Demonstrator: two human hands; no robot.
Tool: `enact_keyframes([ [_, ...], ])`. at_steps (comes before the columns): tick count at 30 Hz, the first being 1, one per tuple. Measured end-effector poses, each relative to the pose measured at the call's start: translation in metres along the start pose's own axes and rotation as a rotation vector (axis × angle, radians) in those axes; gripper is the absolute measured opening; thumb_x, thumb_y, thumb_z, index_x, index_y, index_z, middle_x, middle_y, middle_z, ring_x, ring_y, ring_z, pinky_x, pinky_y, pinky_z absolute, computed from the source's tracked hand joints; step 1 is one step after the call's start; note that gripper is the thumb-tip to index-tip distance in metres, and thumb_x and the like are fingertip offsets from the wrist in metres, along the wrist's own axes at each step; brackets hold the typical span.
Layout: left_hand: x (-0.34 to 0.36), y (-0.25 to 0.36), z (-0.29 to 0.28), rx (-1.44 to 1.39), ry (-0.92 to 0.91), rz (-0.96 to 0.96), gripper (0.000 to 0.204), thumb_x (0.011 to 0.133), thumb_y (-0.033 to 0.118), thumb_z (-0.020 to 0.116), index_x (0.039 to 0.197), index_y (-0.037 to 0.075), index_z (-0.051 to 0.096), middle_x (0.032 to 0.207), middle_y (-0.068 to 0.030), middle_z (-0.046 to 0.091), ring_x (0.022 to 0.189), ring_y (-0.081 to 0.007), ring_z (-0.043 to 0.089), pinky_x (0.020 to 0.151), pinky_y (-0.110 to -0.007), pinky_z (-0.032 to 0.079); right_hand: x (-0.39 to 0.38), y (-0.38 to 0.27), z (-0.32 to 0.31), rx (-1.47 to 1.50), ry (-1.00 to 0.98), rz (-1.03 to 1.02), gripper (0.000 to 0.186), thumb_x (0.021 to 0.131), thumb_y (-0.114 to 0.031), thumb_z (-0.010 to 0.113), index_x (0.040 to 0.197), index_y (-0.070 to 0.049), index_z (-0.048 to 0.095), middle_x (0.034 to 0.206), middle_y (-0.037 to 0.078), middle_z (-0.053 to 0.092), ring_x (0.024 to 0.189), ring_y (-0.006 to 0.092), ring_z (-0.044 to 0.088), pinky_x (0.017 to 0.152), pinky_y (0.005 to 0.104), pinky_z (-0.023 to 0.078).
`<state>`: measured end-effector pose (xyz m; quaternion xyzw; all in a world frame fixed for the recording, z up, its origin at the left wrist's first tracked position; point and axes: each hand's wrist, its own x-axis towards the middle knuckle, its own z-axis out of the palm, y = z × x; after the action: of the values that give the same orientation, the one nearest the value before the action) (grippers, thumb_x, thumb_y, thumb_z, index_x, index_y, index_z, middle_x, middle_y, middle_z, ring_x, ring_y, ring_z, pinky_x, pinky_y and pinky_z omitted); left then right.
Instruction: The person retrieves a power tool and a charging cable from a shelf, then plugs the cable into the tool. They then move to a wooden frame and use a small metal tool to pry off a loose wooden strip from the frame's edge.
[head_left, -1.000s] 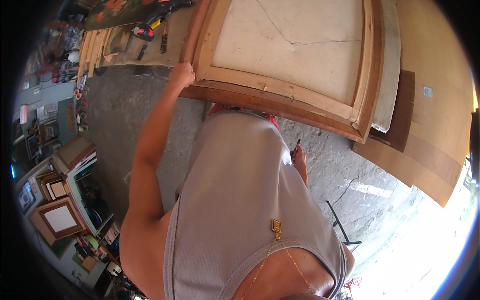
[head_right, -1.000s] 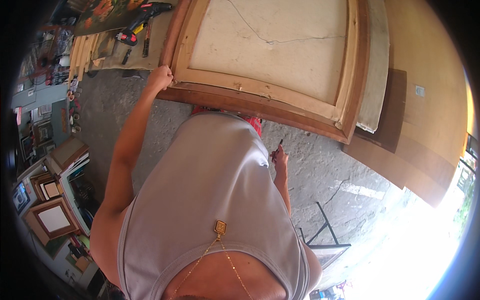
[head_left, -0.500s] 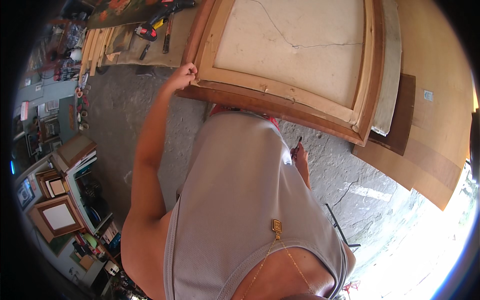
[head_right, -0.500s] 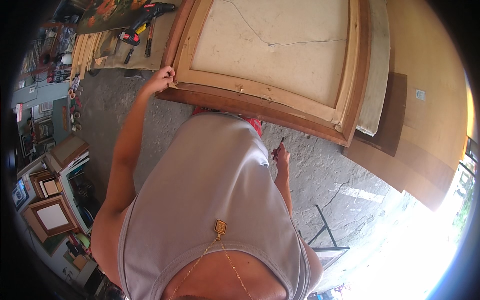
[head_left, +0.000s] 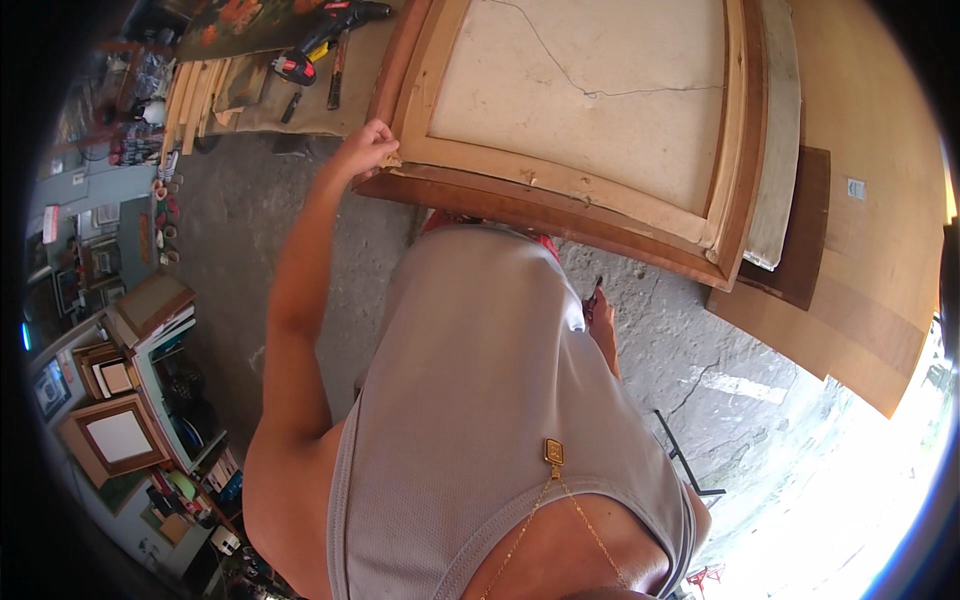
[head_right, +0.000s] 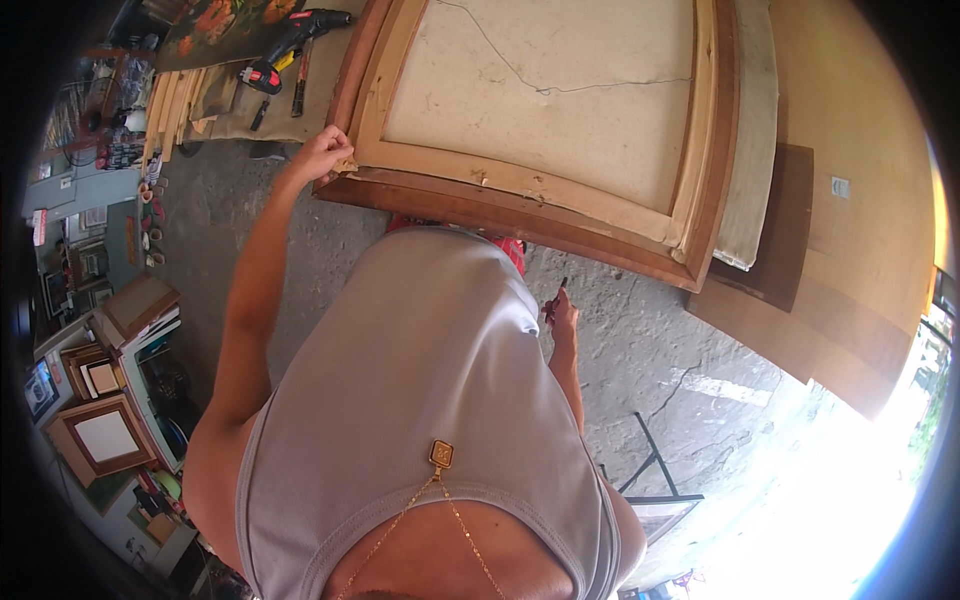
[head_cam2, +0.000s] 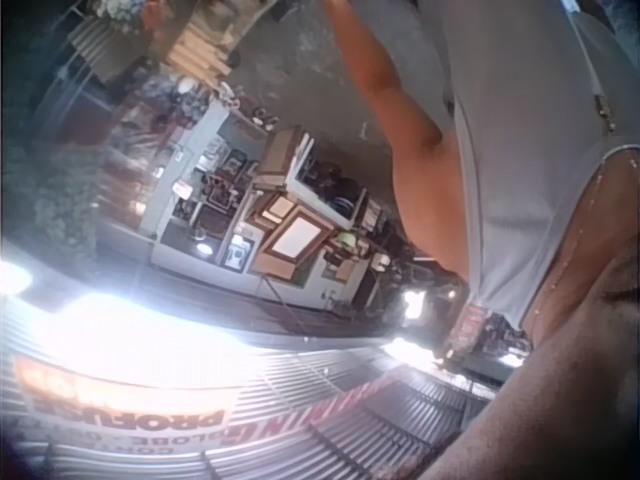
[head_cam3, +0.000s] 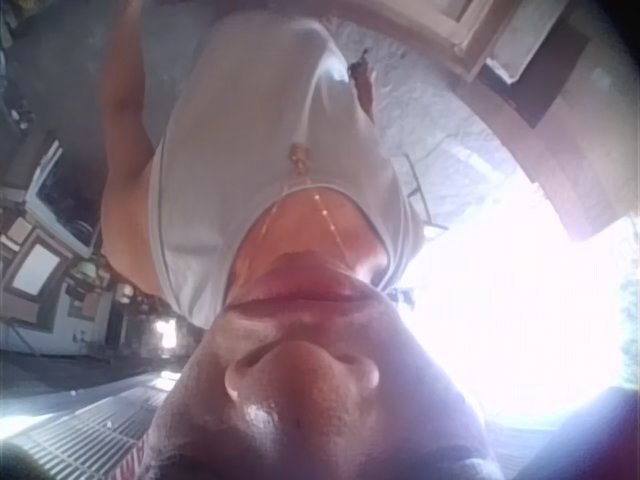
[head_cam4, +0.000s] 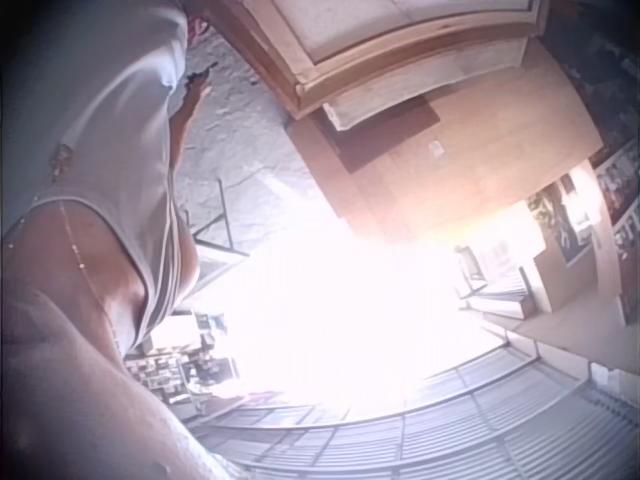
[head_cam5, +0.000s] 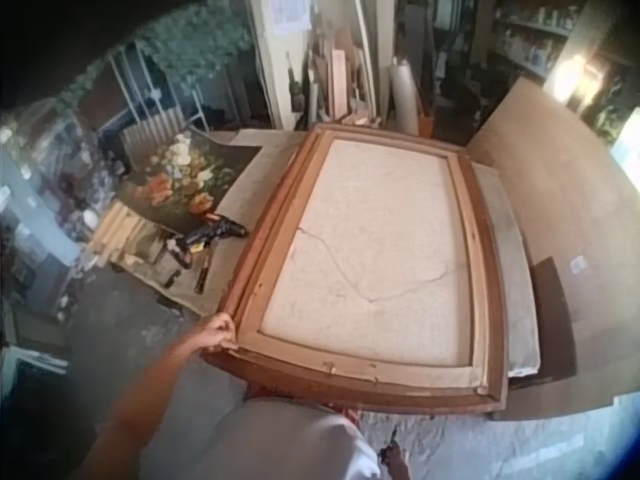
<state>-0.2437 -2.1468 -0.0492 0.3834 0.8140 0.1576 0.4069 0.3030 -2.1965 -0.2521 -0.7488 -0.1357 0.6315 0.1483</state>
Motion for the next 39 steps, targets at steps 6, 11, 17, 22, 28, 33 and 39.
enact_keyframes([
  [6,0.010,-0.024,0.023,-0.223,0.166,0.011,0.032,0.079,0.011,0.065,0.104,0.008,0.045,0.073,-0.0069,0.057,0.053,-0.0134,0.054,0.039,-0.027,0.042,0.002,0.004,-0.002,0.031,-0.021,0.007,0.046,0.086,-0.043,0.054,0.052,-0.014,0.042,0.053,0.006,0.055,0.038,0.0125,0.043,0.034,0.0263,0.028],
  [11,0.008,-0.017,0.024,-0.251,0.198,0.080,0.032,0.077,0.002,0.063,0.102,0.009,0.045,0.061,-0.0034,0.053,0.047,-0.0115,0.052,0.039,-0.028,0.040,0.005,0.003,-0.009,0.008,0.012,0.022,0.045,0.087,-0.043,0.054,0.054,-0.014,0.042,0.055,0.007,0.057,0.040,0.0142,0.049,0.034,0.0261,0.031],
  [17,0.002,0.006,0.015,-0.291,0.213,0.131,0.031,0.076,-0.002,0.060,0.101,0.010,0.046,0.057,-0.0006,0.048,0.045,-0.0087,0.047,0.038,-0.026,0.037,0.005,0.004,-0.016,0.050,0.000,0.011,0.046,0.088,-0.039,0.053,0.054,-0.011,0.042,0.059,0.010,0.058,0.046,0.0169,0.055,0.034,0.0271,0.031],
  [22,0.003,0.025,-0.003,-0.304,0.152,0.169,0.030,0.076,-0.003,0.059,0.101,0.009,0.047,0.060,0.0003,0.048,0.048,-0.0080,0.048,0.039,-0.025,0.037,0.004,0.008,-0.020,0.044,-0.044,0.009,0.046,0.089,-0.038,0.052,0.053,-0.009,0.042,0.060,0.011,0.057,0.047,0.0180,0.056,0.034,0.0274,0.030],
  [28,-0.014,0.065,-0.027,-0.252,0.156,0.193,0.024,0.080,-0.002,0.059,0.099,0.009,0.048,0.061,0.0006,0.050,0.048,-0.0062,0.046,0.039,-0.022,0.036,0.002,0.009,-0.014,0.047,-0.031,0.007,0.046,0.089,-0.038,0.052,0.055,-0.009,0.043,0.060,0.011,0.057,0.048,0.0184,0.057,0.034,0.0274,0.031],
  [33,-0.024,0.081,-0.039,-0.274,0.152,0.167,0.022,0.081,-0.002,0.058,0.098,0.009,0.050,0.061,0.0003,0.051,0.047,-0.0068,0.047,0.039,-0.022,0.036,0.005,0.009,-0.013,0.042,-0.034,0.001,0.045,0.088,-0.040,0.053,0.056,-0.009,0.043,0.060,0.011,0.057,0.048,0.0189,0.057,0.034,0.0280,0.032],
  [39,-0.049,0.108,-0.066,-0.347,0.223,0.329,0.022,0.080,0.000,0.059,0.101,0.007,0.054,0.064,-0.0010,0.055,0.052,-0.0064,0.049,0.043,-0.021,0.039,0.013,0.020,-0.018,0.080,-0.055,-0.003,0.044,0.088,-0.039,0.053,0.057,-0.009,0.043,0.059,0.012,0.056,0.046,0.0191,0.056,0.033,0.0284,0.031],
])
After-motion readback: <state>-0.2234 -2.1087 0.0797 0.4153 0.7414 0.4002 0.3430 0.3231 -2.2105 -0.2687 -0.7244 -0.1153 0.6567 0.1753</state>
